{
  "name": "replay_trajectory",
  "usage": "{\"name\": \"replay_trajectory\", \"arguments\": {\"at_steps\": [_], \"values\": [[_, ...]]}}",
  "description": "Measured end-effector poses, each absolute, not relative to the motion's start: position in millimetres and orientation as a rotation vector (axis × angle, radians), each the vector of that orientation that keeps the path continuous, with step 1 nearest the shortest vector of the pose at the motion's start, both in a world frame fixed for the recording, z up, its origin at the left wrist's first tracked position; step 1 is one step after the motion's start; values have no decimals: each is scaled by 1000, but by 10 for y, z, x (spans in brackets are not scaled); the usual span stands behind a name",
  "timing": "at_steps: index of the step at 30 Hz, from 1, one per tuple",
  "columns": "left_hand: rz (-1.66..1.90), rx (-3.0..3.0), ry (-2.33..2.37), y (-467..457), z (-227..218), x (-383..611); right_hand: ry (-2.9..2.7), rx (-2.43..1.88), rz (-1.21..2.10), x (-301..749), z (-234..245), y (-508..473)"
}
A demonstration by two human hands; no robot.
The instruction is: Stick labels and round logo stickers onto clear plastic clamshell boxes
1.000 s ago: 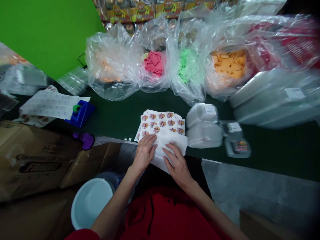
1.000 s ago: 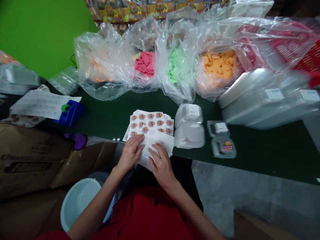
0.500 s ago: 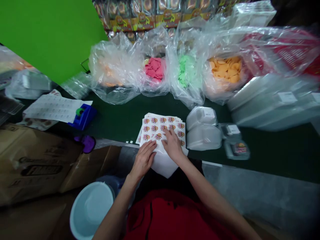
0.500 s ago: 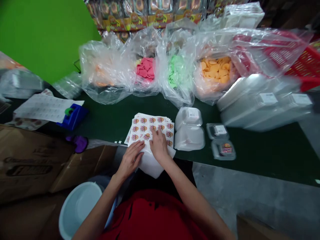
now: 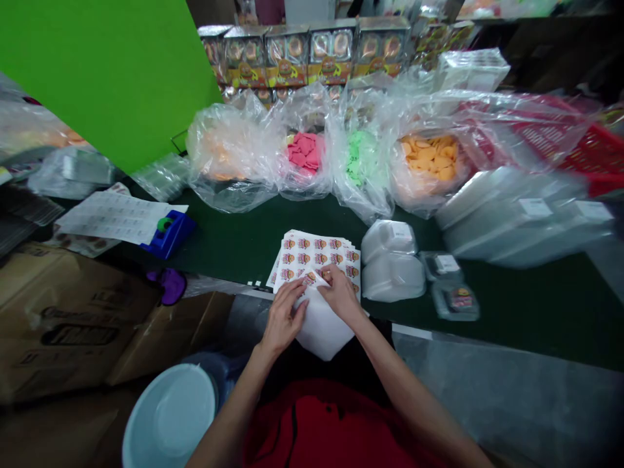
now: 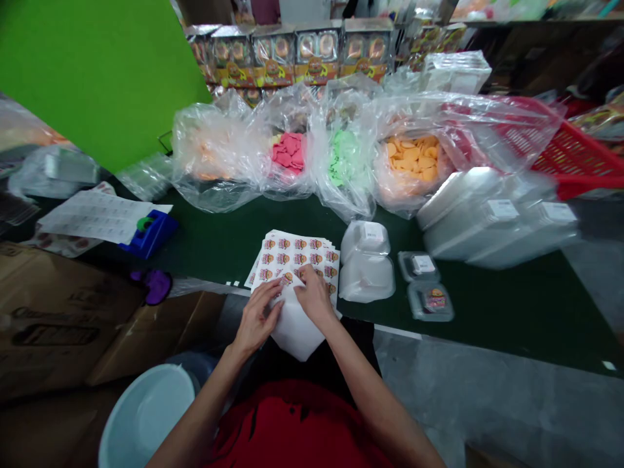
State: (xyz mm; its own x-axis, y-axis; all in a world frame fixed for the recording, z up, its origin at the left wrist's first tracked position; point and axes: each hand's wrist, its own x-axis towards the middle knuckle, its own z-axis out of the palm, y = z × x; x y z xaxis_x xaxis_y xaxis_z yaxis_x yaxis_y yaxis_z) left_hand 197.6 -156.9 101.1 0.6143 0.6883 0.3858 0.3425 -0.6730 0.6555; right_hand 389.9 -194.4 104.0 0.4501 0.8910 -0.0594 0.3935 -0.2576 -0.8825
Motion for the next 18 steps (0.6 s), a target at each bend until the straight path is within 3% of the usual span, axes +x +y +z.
{"name": "replay_trajectory", "arguments": {"at_steps": [7,18], "values": [[961,2272,878,-1558,1135,2230,-987,-1550,1029,3988,1030,-1955],[1059,2292,948,-1592,1135,2331,-747,-1384,1174,3943,1101,-2183]]}}
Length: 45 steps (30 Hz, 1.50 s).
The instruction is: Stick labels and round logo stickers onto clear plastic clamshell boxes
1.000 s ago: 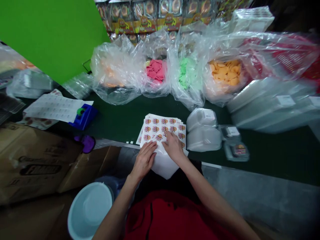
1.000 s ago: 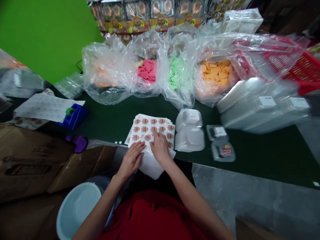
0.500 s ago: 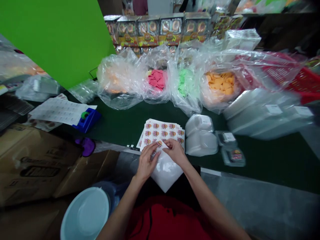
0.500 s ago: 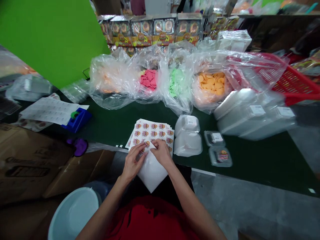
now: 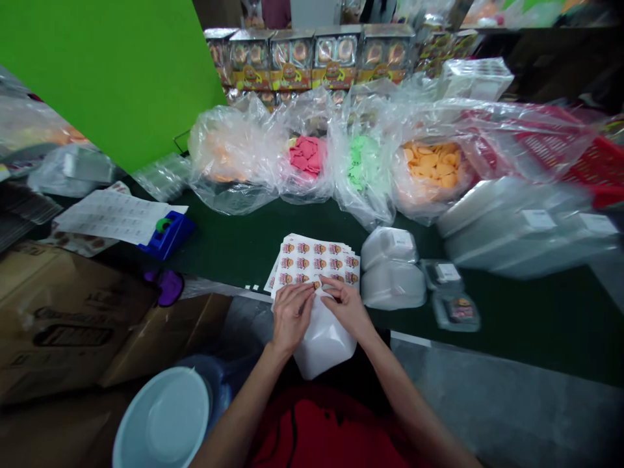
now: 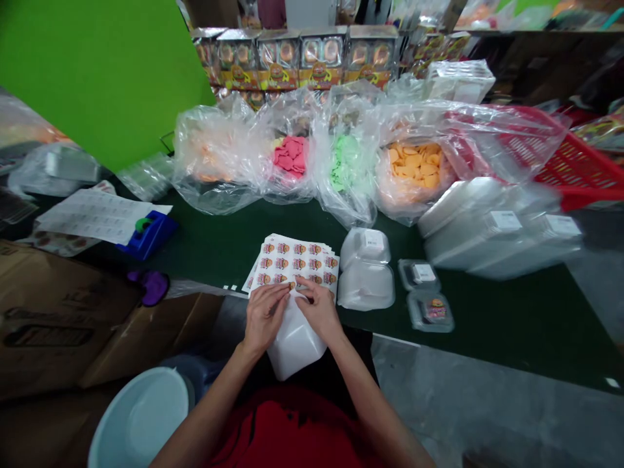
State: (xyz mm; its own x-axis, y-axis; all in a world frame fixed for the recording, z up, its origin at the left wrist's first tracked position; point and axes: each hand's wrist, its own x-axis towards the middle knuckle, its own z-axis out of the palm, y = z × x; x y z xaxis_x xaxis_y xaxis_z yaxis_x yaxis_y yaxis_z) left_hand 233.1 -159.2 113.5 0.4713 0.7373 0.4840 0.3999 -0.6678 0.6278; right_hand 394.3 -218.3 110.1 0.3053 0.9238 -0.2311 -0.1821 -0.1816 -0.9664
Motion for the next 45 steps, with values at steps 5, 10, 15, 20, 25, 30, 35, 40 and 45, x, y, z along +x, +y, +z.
{"name": "replay_trajectory", "arguments": {"at_steps": [5,10,15,20,25,30,35,40,45], "values": [[1004,2289,963,-1594,1170,2388,-735,-1386,1119,3985,1129,-2225],[931,2323,930,-1602,1203,2397,-715,-1324,1145,4020,1186,-2239],[974,2306,916,-1596,1215,2399,-738,-1289,1136,4012,1207,-2228],[1011,2190,990,-1603,1224,2420,-803,-1345,1109,4018,1088,-2229],[1036,1815,1219,-1555,1141,2449,-990,-1613,827,4049,961,-2193],[1184,1591,1330,-1513,1122,2514,-1185,-1767,467,4025,1147,-2129],[1307,1873,1197,-1672,1207,2554,-1182,-1655,440,3901,1414,-2258],[1216,2266,964,-1903,1249,2562,-718,-1375,986,3809,1403,-2402],[1070,2286,841,-1994,1421,2546,-577,-1384,964,3904,1389,-2486]]}}
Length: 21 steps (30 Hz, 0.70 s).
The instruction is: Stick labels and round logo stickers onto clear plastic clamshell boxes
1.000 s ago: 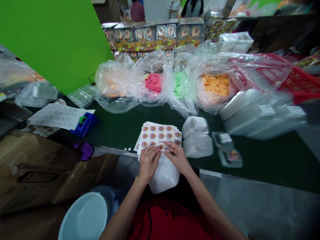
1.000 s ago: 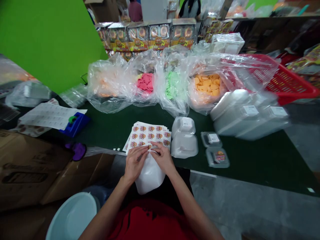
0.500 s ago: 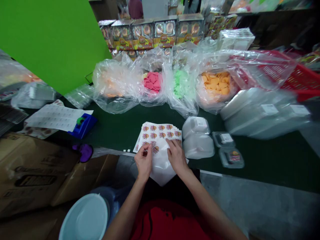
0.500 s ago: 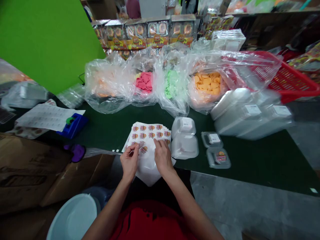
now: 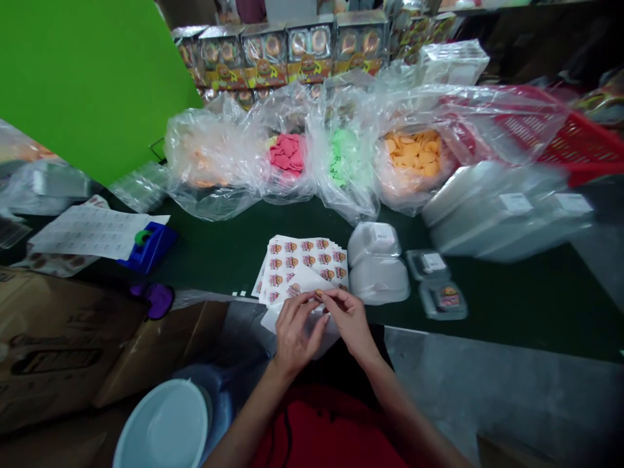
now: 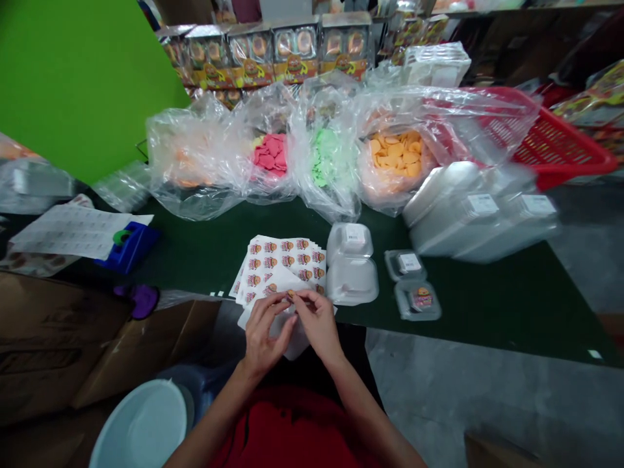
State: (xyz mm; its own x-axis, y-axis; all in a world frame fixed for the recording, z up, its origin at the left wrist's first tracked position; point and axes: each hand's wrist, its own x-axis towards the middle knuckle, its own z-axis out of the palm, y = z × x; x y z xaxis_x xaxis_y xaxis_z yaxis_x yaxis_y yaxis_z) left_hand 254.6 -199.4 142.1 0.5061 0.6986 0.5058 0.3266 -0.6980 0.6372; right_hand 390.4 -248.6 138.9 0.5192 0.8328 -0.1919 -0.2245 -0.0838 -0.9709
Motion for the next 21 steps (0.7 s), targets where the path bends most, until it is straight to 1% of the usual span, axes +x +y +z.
{"name": "replay_trajectory", "arguments": {"at_steps": [4,9,11,13,17,19,21], "values": [[992,2258,837,-1842,1741,2532,-759,-1373,984,4027,1547,-2589],[758,2432,515,-1612,2137,2571,-918,-1384,957,4097,1752,-2693],[748,2461,459,-1589,2248,2616,-891,-1362,988,4130,1814,-2757],[835,2440,462,-1592,2343,2697,-791,-1335,1033,4189,1878,-2864],[1026,2174,589,-1616,2526,3025,-610,-1299,1038,4372,1997,-3199],[963,2005,619,-1631,2595,3267,-588,-1290,1034,4470,2025,-3372],[828,1867,621,-1642,2627,3521,-575,-1289,1035,4554,2019,-3504]]}}
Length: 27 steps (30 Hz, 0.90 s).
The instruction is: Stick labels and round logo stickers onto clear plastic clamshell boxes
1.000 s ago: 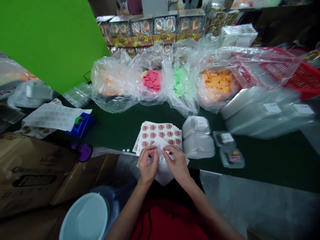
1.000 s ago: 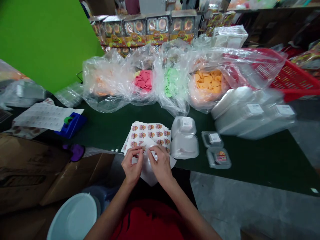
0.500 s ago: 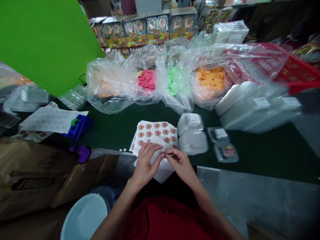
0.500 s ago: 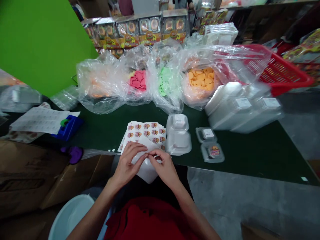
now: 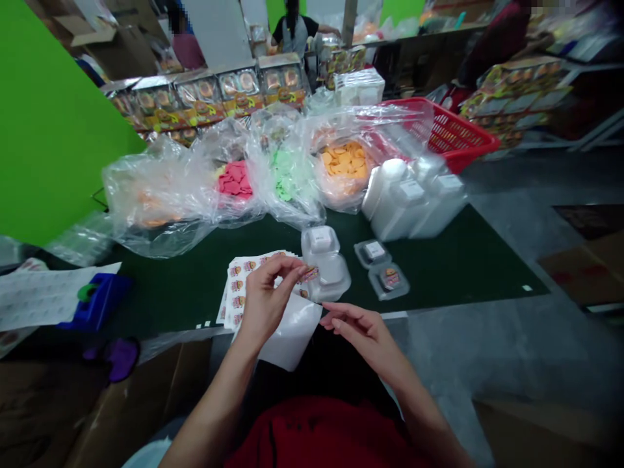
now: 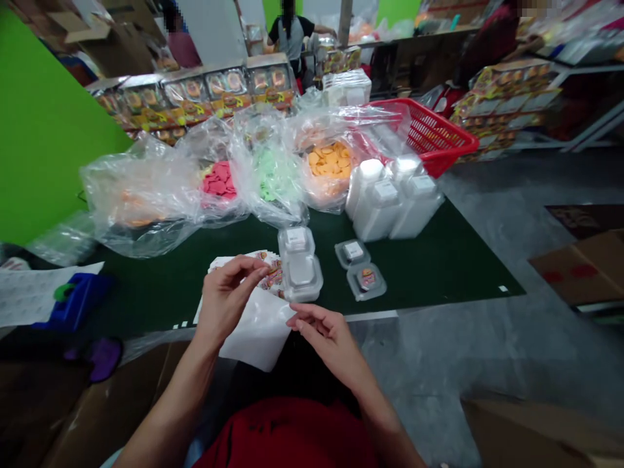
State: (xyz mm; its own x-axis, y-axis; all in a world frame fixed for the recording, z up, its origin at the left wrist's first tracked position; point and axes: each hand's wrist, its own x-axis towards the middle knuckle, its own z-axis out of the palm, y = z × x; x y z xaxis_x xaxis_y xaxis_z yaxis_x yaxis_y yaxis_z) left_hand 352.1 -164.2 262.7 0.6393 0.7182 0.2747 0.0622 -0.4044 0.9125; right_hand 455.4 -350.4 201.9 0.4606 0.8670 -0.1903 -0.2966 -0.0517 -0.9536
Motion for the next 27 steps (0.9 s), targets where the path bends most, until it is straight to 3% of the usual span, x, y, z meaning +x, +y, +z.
{"name": "replay_trajectory", "arguments": {"at_steps": [8,27], "values": [[502,1710,617,-1579,2572,4041,-412,-1294,959,4741,1905,-3665],[339,1828,606,-1472,2479,4137,-537,-1356,629,4983,2014,-3532]]}}
